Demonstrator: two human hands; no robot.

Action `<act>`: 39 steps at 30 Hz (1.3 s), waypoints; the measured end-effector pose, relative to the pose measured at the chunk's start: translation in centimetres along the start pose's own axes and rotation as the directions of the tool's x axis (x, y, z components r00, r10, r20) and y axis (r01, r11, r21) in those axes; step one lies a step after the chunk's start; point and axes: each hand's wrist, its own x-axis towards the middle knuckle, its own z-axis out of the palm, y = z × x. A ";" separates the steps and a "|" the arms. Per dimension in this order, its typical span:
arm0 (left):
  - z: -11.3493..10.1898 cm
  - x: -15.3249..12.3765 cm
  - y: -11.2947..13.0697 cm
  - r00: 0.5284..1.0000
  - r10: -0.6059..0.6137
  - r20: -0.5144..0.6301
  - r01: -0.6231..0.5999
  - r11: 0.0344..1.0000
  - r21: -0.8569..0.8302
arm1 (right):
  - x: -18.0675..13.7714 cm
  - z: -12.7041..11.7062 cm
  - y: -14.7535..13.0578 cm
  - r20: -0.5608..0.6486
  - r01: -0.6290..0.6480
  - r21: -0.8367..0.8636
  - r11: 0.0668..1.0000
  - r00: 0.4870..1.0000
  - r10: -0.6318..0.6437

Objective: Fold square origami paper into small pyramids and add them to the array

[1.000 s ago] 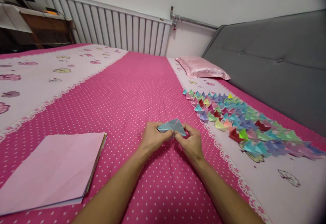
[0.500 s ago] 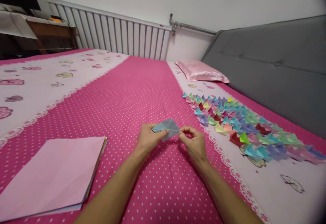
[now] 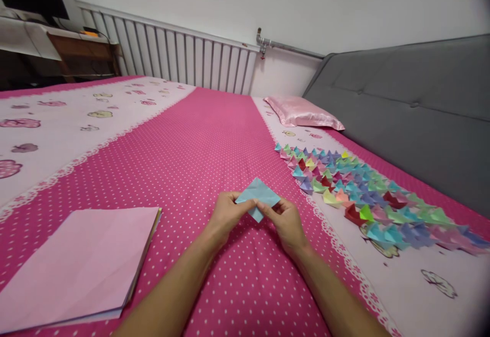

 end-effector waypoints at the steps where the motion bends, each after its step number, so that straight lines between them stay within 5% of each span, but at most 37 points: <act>1: 0.0 0.0 0.0 1.000 0.002 -0.008 -0.001 0.999 0.039 | 0.0 -0.1 0.1 -0.019 0.007 -0.012 1.000 1.000 -0.007; 22: -0.2 0.4 -0.8 0.995 0.089 0.048 -0.096 0.980 0.175 | -0.2 -0.4 0.3 -0.077 0.015 -0.188 0.982 0.997 -0.030; 36: -2.4 0.9 0.7 0.984 0.059 -0.169 -0.040 0.992 0.116 | 0.8 -0.9 -0.3 -0.276 0.006 0.236 0.972 0.959 0.062; 39: -1.6 0.6 0.6 0.997 0.033 -0.070 -0.032 0.999 0.015 | 0.8 -0.7 -0.5 -0.245 0.004 0.261 0.965 0.967 0.063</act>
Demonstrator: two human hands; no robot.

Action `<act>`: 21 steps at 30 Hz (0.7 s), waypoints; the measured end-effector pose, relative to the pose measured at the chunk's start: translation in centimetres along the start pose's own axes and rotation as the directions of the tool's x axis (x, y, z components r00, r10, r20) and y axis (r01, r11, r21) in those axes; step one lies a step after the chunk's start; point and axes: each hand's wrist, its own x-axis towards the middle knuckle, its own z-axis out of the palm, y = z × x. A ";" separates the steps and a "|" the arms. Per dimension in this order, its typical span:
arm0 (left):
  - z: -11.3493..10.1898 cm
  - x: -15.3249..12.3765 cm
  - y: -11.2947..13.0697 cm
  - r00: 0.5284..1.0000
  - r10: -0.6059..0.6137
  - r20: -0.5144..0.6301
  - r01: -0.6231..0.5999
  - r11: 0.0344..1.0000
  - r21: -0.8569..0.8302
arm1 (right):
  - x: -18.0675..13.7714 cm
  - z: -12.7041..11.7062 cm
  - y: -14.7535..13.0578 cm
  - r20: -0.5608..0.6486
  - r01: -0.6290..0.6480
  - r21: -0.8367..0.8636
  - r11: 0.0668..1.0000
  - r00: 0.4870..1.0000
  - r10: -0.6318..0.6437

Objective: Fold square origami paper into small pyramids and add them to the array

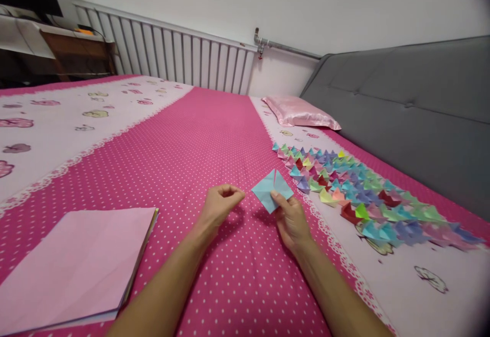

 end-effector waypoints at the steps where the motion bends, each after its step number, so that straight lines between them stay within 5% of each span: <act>1: 0.6 -0.3 0.0 0.997 0.002 0.082 0.001 0.999 -0.047 | -0.1 0.1 0.0 0.020 -0.012 0.004 1.000 1.000 0.012; 4: 2.6 -1.1 -0.1 0.969 0.023 0.246 0.027 0.980 -0.196 | -0.7 0.5 0.3 0.083 -0.053 0.012 0.999 0.995 0.052; 12: 2.6 -1.2 -0.1 0.992 -0.056 0.114 0.084 0.964 -0.252 | -1.1 0.6 0.2 0.070 -0.038 0.029 0.999 0.997 0.036; 21: 2.2 -1.1 -0.3 0.984 -0.090 0.156 0.119 0.976 -0.183 | -0.4 0.0 -0.3 -0.033 0.133 -0.059 0.989 0.990 -0.136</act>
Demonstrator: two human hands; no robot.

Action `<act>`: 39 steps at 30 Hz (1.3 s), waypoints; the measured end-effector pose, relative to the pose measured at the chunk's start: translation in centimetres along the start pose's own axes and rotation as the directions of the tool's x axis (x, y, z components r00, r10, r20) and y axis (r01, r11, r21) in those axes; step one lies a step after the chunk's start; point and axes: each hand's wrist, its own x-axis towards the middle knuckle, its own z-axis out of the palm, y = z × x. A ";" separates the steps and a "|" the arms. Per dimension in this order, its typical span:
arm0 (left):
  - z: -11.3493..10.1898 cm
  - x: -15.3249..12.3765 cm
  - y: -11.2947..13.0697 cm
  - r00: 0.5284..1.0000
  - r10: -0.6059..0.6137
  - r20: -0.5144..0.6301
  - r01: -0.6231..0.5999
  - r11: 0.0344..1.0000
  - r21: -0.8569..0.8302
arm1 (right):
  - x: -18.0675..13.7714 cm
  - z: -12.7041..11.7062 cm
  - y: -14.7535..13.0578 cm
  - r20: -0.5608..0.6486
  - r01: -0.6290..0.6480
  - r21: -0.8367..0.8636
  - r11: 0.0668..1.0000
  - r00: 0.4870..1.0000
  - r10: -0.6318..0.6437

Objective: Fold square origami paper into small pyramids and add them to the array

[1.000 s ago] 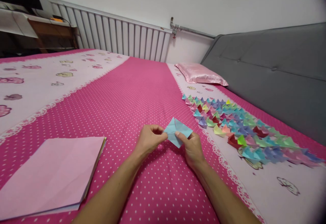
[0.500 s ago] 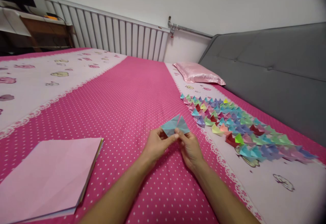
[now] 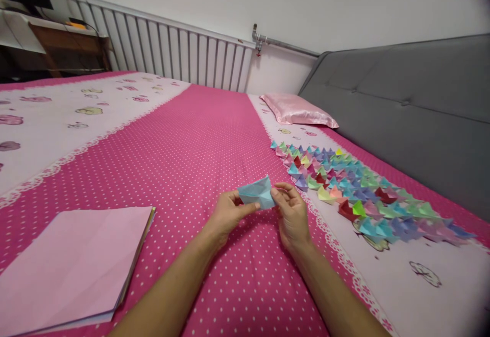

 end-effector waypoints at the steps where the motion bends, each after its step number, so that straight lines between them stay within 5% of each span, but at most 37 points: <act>1: 0.0 0.0 0.0 1.000 0.016 0.005 -0.016 1.000 0.005 | 0.0 0.0 0.0 -0.003 0.028 -0.017 0.999 1.000 -0.028; 12: -0.1 0.2 0.1 0.995 0.100 -0.006 -0.100 0.987 -0.126 | -0.2 -0.3 -0.3 0.299 0.307 -0.351 0.885 0.932 -0.205; 30: -0.5 0.5 0.0 0.998 0.055 -0.037 -0.058 0.995 -0.082 | -0.2 -0.3 -0.6 0.283 0.198 -0.445 0.873 0.956 -0.073; 39: -0.6 0.3 0.2 0.992 0.085 -0.094 -0.085 0.996 -0.002 | -0.3 -0.2 -0.4 0.288 0.248 -0.485 0.839 0.951 -0.115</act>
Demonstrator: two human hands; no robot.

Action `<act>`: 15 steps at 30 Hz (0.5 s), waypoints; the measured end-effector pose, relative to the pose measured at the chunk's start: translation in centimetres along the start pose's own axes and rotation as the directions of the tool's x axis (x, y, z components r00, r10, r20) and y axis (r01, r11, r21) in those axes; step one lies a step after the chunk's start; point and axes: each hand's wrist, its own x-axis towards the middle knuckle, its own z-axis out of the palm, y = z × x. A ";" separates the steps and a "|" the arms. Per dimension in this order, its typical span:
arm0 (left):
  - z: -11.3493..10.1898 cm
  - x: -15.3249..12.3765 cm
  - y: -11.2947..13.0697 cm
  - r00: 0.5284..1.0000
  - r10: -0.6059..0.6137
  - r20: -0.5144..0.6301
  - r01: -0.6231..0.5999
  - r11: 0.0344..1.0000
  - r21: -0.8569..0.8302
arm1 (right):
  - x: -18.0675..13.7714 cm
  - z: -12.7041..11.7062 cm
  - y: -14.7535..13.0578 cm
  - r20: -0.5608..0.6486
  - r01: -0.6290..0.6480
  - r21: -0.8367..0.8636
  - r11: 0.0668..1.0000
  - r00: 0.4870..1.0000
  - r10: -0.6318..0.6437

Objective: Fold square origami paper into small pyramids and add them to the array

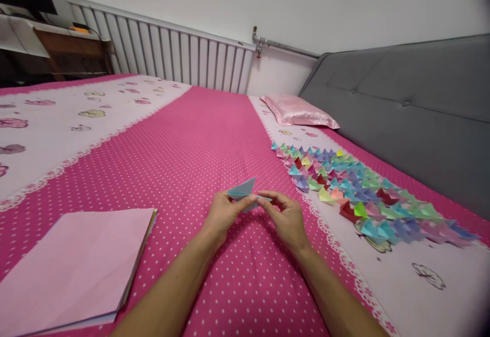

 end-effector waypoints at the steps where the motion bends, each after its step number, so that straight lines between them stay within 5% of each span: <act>1: 0.0 0.0 0.0 1.000 0.004 -0.008 -0.004 1.000 -0.012 | 0.0 0.0 0.0 -0.022 0.009 -0.008 1.000 1.000 -0.009; 15: 0.0 0.1 0.0 0.999 -0.032 -0.017 0.031 0.999 -0.035 | 0.2 -0.2 0.5 0.003 -0.067 0.081 0.994 0.998 0.067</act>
